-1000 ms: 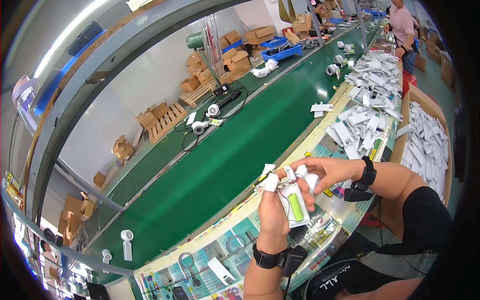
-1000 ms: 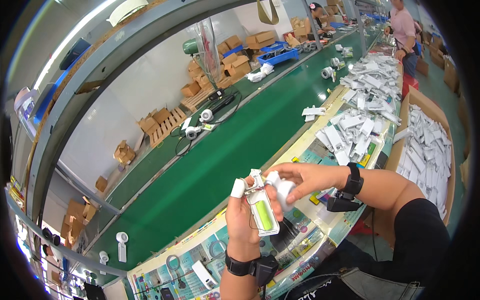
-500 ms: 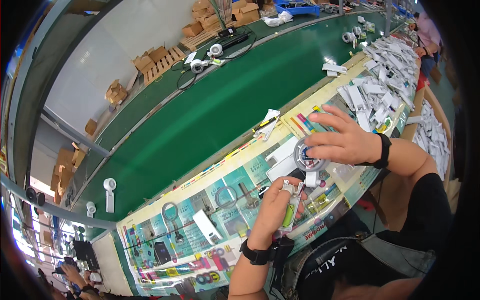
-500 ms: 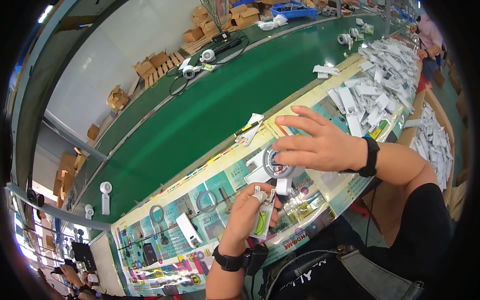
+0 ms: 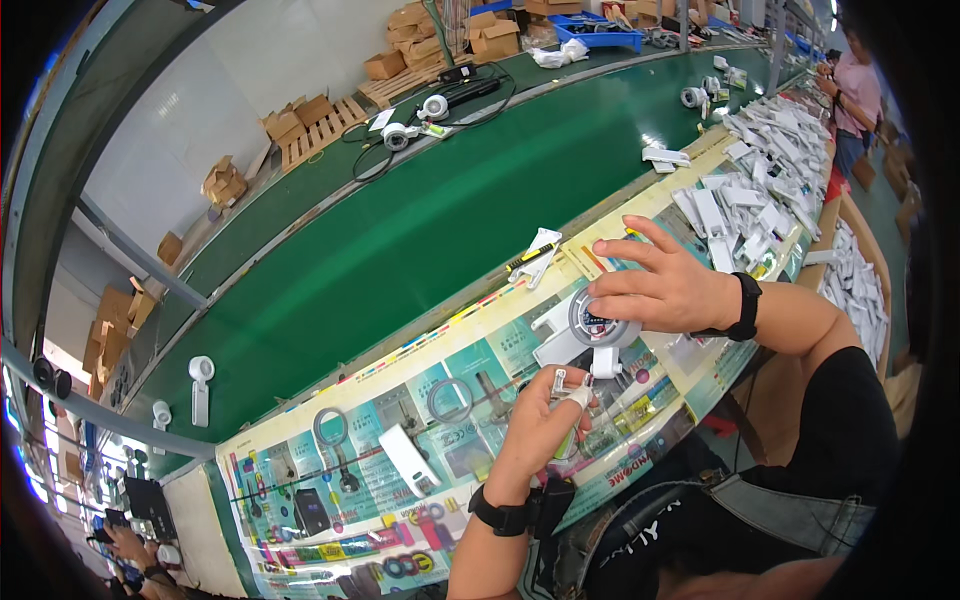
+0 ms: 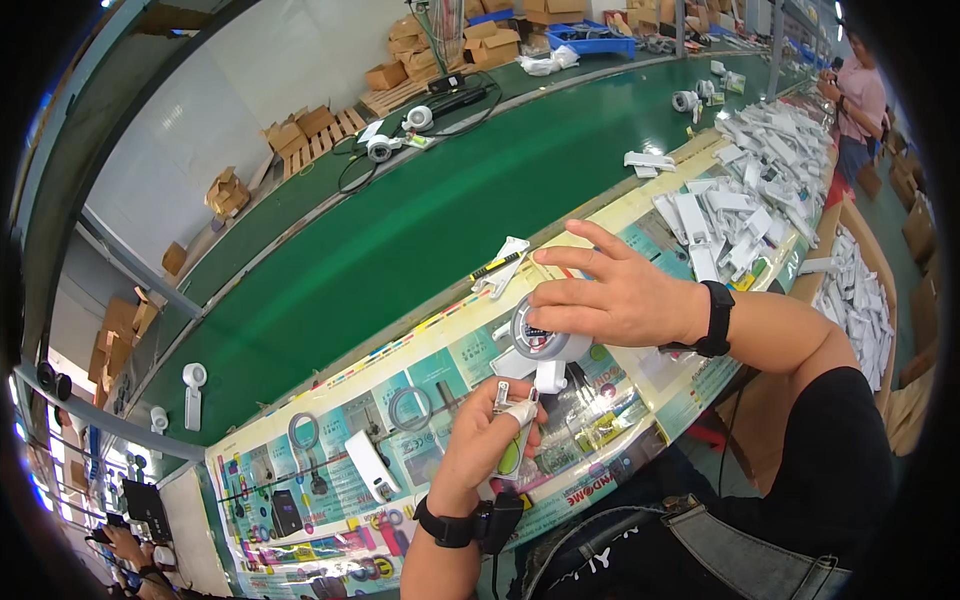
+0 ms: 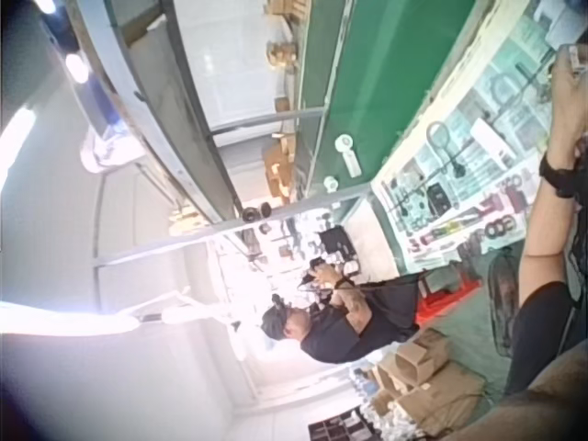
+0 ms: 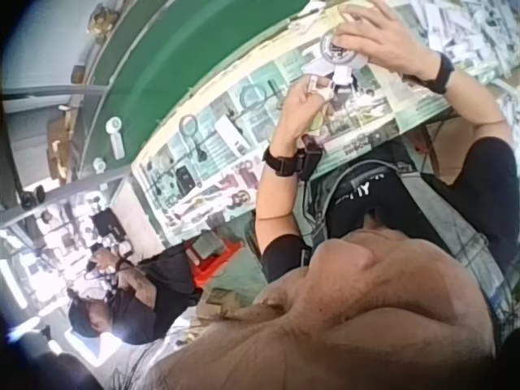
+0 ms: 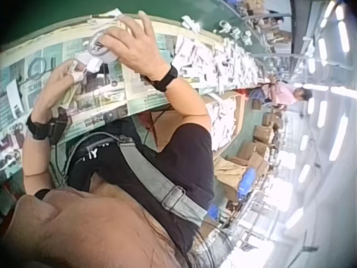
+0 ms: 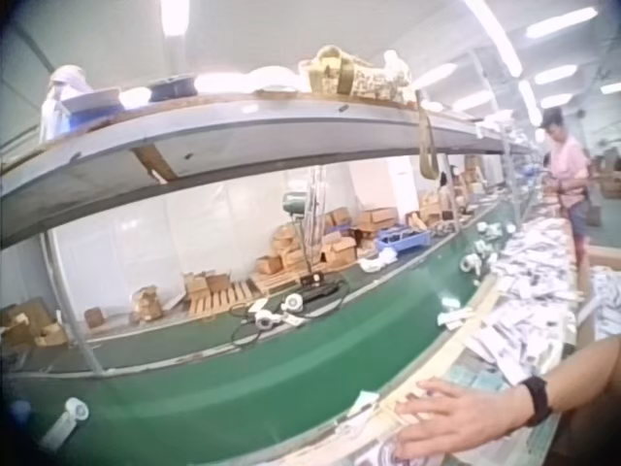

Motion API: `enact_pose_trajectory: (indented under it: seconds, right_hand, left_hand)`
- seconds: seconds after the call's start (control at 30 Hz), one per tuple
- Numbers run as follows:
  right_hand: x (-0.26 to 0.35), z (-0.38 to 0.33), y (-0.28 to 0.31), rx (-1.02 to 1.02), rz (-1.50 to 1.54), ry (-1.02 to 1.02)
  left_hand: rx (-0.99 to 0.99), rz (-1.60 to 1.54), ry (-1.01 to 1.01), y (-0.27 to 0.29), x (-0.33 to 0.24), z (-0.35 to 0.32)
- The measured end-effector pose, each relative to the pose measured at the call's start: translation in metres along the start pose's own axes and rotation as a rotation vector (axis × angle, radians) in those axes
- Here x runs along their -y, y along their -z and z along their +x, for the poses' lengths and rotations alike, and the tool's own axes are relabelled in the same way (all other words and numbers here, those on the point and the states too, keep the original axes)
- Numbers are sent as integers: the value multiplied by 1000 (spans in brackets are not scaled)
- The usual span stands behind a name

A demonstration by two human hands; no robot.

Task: Assembling components of a small white handheld fan at a factory assembly line.

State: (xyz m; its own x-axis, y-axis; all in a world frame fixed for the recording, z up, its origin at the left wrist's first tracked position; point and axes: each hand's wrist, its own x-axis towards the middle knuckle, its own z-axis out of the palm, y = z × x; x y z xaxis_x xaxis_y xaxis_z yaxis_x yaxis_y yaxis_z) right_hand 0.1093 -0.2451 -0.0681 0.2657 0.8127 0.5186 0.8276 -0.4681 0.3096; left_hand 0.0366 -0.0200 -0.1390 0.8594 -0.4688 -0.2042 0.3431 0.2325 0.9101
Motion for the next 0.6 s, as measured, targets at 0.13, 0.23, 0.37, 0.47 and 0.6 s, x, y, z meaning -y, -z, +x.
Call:
enact_pose_trajectory:
  seconds: [0.13,0.23,0.37,0.47,0.6]
  right_hand:
    - [0,4,9,25,3,39]
    - [-3,7,15,67,15,95]
    - [-9,14,26,195,288,109]
    - [-9,19,32,477,1005,-154]
    - [-4,23,32,659,936,-119]
  left_hand:
    - [-25,71,-21,-2,0,0]
    - [-101,205,-5,-5,3,1]
    - [-236,672,-185,-10,5,0]
    - [-246,885,-208,-24,-3,-6]
    - [-264,1117,-182,-31,4,-7]
